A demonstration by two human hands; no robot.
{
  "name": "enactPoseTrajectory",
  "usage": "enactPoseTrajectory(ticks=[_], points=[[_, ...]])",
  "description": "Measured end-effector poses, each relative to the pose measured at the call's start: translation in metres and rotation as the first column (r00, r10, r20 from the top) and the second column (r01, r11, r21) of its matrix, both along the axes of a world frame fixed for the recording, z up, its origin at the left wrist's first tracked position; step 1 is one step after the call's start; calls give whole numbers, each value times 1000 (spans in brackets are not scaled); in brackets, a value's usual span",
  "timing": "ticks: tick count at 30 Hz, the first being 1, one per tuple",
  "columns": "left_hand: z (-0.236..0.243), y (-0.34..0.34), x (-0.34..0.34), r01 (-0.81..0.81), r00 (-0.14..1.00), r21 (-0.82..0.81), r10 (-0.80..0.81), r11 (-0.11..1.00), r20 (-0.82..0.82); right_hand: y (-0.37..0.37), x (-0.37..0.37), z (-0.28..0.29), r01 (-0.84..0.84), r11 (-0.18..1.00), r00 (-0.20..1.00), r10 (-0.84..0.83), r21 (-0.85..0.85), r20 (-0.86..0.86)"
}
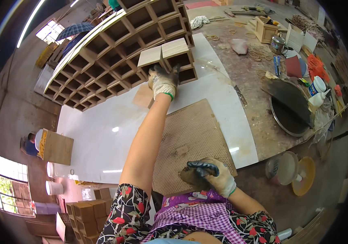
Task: Wiping and inspecting small wooden boxes with a finishing pad at a workbench.
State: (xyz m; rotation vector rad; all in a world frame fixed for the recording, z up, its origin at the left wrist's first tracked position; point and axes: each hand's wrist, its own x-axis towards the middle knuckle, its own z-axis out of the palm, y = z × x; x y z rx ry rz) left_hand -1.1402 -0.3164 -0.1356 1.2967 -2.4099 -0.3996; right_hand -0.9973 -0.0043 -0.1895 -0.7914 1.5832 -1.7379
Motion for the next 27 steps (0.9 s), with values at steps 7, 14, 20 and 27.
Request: enactPoseTrajectory(ticks=[7, 14, 20, 27], points=[[6, -29, -12, 102, 984, -153, -77, 983, 162, 1, -2, -2, -31, 999, 979, 38, -37, 202], [13, -5, 41, 379, 734, -101, -365, 920, -573, 44, -44, 20, 145, 893, 860, 99, -427, 500], [-8, 44, 123, 891, 304, 201, -206, 408, -930, 142, -119, 37, 583, 799, 782, -601, -147, -164], [-105, 79, 201, 836, 529, 481, -621, 264, -578, 184, -192, 67, 759, 615, 490, -322, 214, -810]])
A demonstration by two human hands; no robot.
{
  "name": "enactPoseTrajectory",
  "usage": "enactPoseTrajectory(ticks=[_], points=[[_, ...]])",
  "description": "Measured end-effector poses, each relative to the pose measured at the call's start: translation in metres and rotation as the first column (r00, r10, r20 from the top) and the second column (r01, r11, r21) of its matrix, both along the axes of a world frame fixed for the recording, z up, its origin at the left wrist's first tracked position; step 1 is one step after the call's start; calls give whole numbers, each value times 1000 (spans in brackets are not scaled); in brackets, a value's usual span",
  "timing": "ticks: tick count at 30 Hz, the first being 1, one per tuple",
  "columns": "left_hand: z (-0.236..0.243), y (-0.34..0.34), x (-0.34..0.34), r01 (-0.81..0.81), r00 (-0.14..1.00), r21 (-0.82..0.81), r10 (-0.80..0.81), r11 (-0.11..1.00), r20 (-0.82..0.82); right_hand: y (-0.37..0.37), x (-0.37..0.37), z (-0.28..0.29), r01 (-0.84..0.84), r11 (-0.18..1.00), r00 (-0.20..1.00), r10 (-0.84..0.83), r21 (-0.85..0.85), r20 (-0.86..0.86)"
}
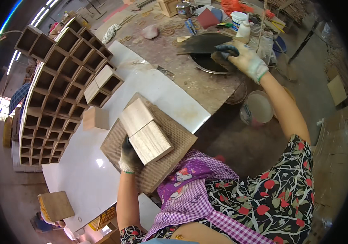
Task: Wiping and inspecting small wooden boxes with a finishing pad at a workbench.
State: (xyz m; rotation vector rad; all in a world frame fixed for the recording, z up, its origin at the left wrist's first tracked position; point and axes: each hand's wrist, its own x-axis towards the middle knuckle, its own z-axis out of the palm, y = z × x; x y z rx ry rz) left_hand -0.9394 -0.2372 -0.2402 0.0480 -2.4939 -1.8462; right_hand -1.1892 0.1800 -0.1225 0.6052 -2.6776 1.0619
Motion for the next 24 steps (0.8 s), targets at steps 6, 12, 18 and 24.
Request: enactPoseTrajectory(ticks=[6, 12, 18, 24], points=[[-18, 10, 16, -2, 993, 303, -35, 953, 115, 6, -32, -20, -148, 946, 982, 175, 290, -69], [-13, 25, 17, -233, 971, 448, 233, 863, 56, -9, -38, -28, -179, 859, 968, 242, 480, -72], [-18, 26, 12, -248, 965, 874, 184, 417, 186, -20, -35, -22, -156, 778, 974, 224, 608, -36], [-26, 27, 11, -303, 948, 856, 227, 418, 225, -17, -40, -27, -163, 808, 975, 221, 566, -35]])
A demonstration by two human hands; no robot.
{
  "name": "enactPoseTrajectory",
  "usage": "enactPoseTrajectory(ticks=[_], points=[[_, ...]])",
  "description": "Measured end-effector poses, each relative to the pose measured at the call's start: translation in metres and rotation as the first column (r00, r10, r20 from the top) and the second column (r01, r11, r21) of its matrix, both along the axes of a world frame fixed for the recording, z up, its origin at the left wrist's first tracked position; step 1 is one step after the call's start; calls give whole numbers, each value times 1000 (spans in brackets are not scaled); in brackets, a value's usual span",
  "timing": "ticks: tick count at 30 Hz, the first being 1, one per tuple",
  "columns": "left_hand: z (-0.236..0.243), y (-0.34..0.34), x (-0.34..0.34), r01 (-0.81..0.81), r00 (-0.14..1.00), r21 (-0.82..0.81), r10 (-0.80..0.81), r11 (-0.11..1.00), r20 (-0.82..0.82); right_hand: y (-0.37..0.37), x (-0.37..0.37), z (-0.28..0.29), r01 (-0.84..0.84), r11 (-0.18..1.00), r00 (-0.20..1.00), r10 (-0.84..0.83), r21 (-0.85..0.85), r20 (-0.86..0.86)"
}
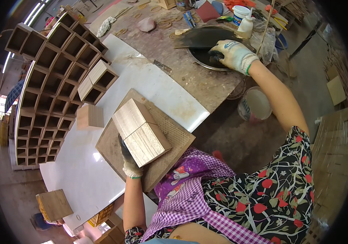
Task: Wiping and inspecting small wooden boxes with a finishing pad at a workbench.
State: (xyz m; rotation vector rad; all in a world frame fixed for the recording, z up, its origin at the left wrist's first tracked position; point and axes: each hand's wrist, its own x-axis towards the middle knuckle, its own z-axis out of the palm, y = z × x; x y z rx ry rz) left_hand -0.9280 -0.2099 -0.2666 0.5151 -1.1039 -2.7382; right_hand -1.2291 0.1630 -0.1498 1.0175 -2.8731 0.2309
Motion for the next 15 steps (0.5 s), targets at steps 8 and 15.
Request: enactPoseTrajectory(ticks=[8, 15], points=[[-26, -20, 5, 65, 996, -65, -69, 996, -52, 17, -14, 13, 39, 971, 998, -25, -234, 64], [-1, 6, 4, 15, 997, -32, -18, 999, -81, 15, -33, 2, 108, 978, 976, -139, -176, -170]])
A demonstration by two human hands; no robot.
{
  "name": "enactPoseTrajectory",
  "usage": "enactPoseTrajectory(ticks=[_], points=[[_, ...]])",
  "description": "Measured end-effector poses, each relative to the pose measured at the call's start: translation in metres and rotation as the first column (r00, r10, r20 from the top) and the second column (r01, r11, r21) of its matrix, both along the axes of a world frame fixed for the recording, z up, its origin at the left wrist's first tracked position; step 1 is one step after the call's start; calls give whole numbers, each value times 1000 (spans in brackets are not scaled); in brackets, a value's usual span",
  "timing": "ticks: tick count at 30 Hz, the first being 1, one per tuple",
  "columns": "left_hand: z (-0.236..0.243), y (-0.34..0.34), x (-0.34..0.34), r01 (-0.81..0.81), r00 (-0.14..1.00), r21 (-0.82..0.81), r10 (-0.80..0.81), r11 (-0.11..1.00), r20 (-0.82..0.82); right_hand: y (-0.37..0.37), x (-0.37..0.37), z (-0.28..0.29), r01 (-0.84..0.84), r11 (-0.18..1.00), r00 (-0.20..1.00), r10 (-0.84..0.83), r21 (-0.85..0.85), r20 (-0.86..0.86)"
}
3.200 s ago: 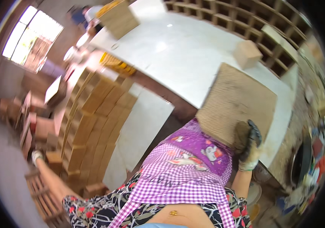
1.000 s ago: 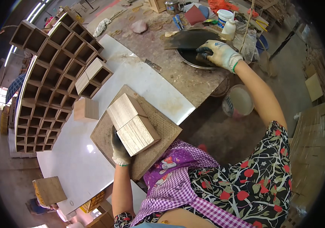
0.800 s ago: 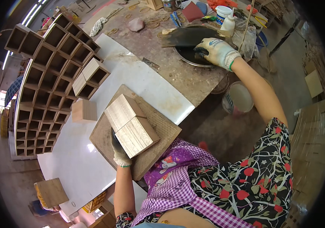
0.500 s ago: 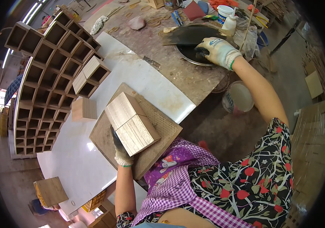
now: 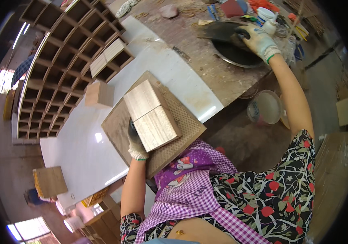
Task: Wiping and inspecting small wooden boxes with a finishing pad at a workbench.
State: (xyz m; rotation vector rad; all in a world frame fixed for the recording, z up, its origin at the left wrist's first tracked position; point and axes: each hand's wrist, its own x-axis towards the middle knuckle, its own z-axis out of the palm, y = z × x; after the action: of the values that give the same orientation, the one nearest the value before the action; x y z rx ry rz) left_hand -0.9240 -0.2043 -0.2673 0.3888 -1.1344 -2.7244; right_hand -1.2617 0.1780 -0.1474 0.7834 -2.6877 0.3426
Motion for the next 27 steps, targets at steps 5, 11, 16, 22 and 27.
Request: enactPoseTrajectory(ticks=[5, 11, 16, 22, 27], points=[[1, -4, 7, 176, 969, 314, -108, 933, -221, -6, -9, -6, 11, 995, 999, -16, 101, 50], [-12, -28, 30, 16, 987, -168, -42, 986, -153, -15, -6, 13, 125, 982, 984, -104, 142, -141], [16, -13, 5, -115, 976, 146, 139, 983, -167, -15, -7, -8, 106, 969, 987, -77, 222, -138], [37, -3, 3, -47, 994, 336, 76, 941, -74, 12, -9, -13, 197, 947, 951, -248, -254, -187], [43, -9, 3, 14, 994, 363, 27, 932, -108, -81, 124, 2, -140, 762, 982, 189, -633, 11]])
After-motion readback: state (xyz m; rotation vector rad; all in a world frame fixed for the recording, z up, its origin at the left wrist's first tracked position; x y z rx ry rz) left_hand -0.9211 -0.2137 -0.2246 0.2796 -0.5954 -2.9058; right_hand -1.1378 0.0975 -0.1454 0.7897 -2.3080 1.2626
